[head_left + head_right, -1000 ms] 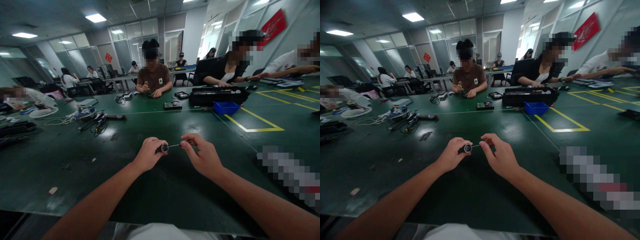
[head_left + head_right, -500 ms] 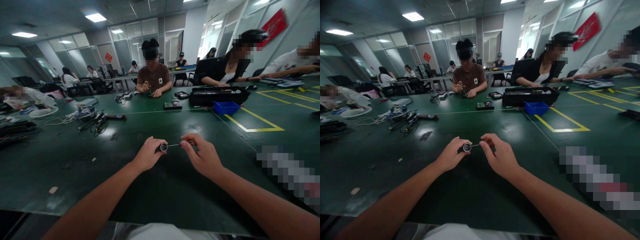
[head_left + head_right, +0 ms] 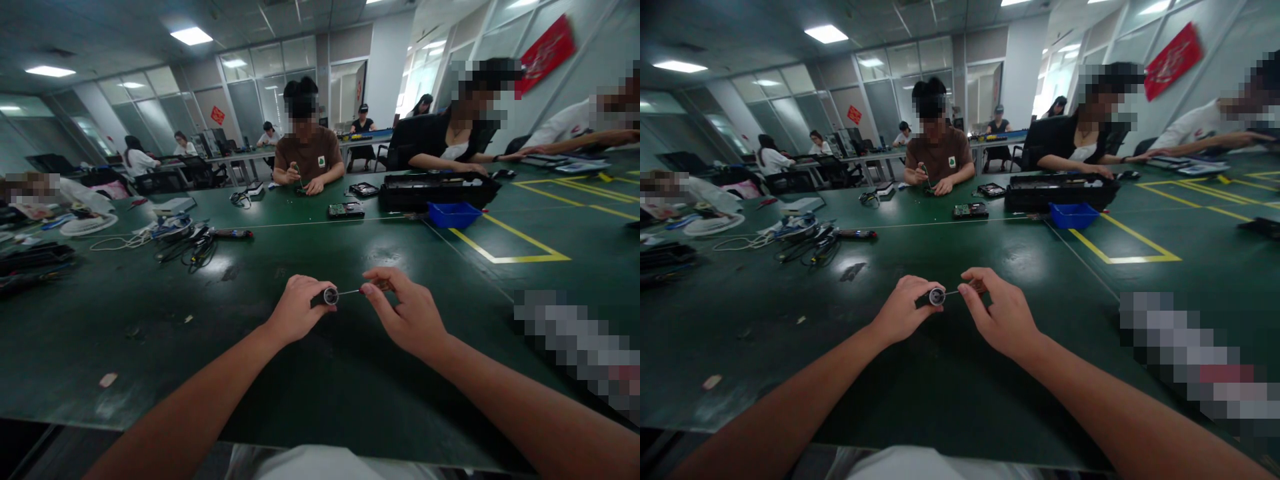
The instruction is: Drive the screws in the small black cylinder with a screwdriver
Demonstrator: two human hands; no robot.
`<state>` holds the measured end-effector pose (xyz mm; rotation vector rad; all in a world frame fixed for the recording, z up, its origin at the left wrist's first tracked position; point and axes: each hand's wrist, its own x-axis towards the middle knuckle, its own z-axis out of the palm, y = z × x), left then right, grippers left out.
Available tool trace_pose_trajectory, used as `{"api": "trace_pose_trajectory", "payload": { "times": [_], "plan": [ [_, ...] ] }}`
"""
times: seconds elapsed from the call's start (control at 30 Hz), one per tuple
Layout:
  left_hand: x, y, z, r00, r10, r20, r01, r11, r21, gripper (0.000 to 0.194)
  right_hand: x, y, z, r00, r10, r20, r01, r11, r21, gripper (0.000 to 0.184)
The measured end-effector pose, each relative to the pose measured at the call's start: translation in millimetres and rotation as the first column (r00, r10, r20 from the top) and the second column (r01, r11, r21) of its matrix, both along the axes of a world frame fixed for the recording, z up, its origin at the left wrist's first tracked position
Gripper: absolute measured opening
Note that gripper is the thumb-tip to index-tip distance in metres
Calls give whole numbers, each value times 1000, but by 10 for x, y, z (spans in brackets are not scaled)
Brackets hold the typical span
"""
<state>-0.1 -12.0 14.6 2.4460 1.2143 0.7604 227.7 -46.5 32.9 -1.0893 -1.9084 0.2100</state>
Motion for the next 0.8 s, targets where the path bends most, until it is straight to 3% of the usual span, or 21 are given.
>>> {"api": "trace_pose_trajectory", "payload": {
  "times": [0.13,0.4,0.57,0.8],
  "plan": [
    [-22,21,-31,999,-36,40,38,999,-38,24,6,-2,14,1000,-2,4,2,1000,3,19],
    [-3,13,3,1000,15,-19,-14,999,34,25,10,-1,11,1000,-11,0,11,1000,5,19],
    [-3,4,27,999,-25,32,26,999,-39,22,10,6,-6,1000,-9,-2,9,1000,-6,19],
    [-8,17,-4,999,25,-21,-24,999,30,25,8,6,24,1000,-7,3,7,1000,1,19]
  ]
}}
